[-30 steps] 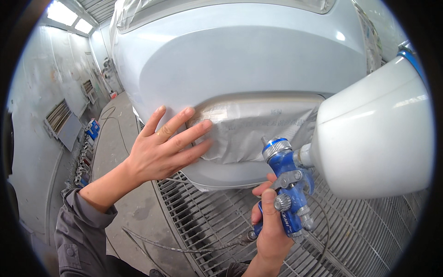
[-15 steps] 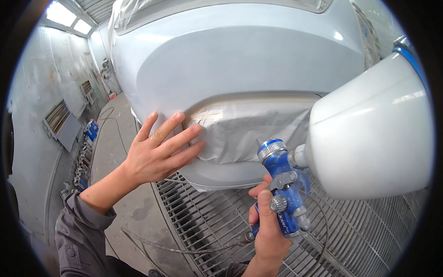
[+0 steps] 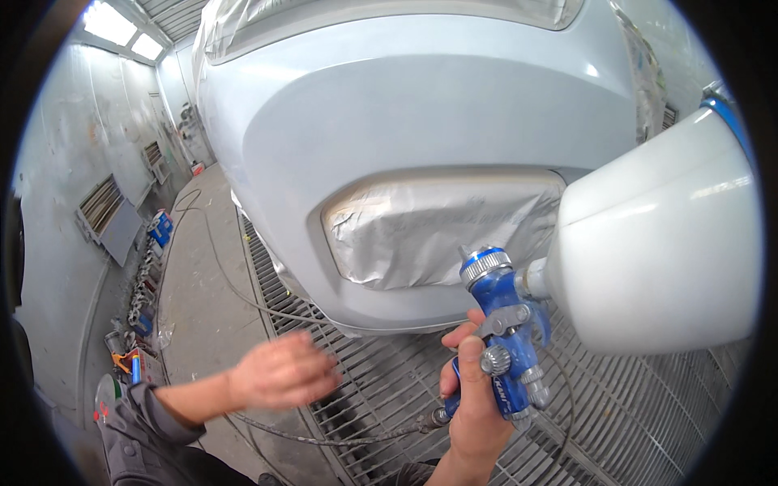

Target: The person uses a spray gun to apply white paint to the rear of a car in a paint booth. The car is masked with newspaper and tape. The person moves the spray gun in steady passes across the trunk and bumper areas.

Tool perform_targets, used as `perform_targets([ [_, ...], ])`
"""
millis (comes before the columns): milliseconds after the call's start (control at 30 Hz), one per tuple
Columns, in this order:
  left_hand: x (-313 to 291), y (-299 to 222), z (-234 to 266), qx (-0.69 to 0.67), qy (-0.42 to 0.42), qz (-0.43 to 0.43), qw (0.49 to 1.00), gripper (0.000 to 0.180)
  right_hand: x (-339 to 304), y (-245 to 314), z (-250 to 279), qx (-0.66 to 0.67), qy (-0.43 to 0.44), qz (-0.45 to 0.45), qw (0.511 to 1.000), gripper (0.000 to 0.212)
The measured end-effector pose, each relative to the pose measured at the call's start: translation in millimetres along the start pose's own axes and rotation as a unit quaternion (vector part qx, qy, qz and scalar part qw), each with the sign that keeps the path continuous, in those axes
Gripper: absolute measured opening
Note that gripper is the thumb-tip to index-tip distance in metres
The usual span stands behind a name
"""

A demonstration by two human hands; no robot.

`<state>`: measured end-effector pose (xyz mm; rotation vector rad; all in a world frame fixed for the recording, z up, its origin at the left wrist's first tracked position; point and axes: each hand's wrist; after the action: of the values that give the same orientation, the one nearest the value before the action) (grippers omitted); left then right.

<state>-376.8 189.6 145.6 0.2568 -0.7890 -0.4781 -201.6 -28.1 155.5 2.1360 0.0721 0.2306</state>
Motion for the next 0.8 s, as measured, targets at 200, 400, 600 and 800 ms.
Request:
perform_targets([
  [200,-113,-78,-11,-0.138,0.357,0.247,0.890,0.030,0,-2,-1,0.015,-0.028,0.012,0.999,0.034],
  [400,-164,-79,-18,-0.162,0.387,0.269,0.867,0.037,4,1,8,0.039,-0.094,0.004,0.995,0.033],
  [600,-65,-14,-6,-0.057,0.226,0.085,0.969,0.040,10,7,16,0.060,-0.128,0.019,0.990,0.028],
  [800,46,50,6,0.203,0.118,-0.003,0.972,0.052,7,7,15,0.060,-0.125,0.002,0.990,0.029],
])
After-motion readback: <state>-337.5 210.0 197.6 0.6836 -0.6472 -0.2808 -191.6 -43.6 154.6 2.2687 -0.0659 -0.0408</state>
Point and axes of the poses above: each hand's wrist, its own x-axis towards the middle knuckle, its own z-axis out of the back of the hand, y = z × x, and after that the axes turned 11 degrees about -y, right-handed
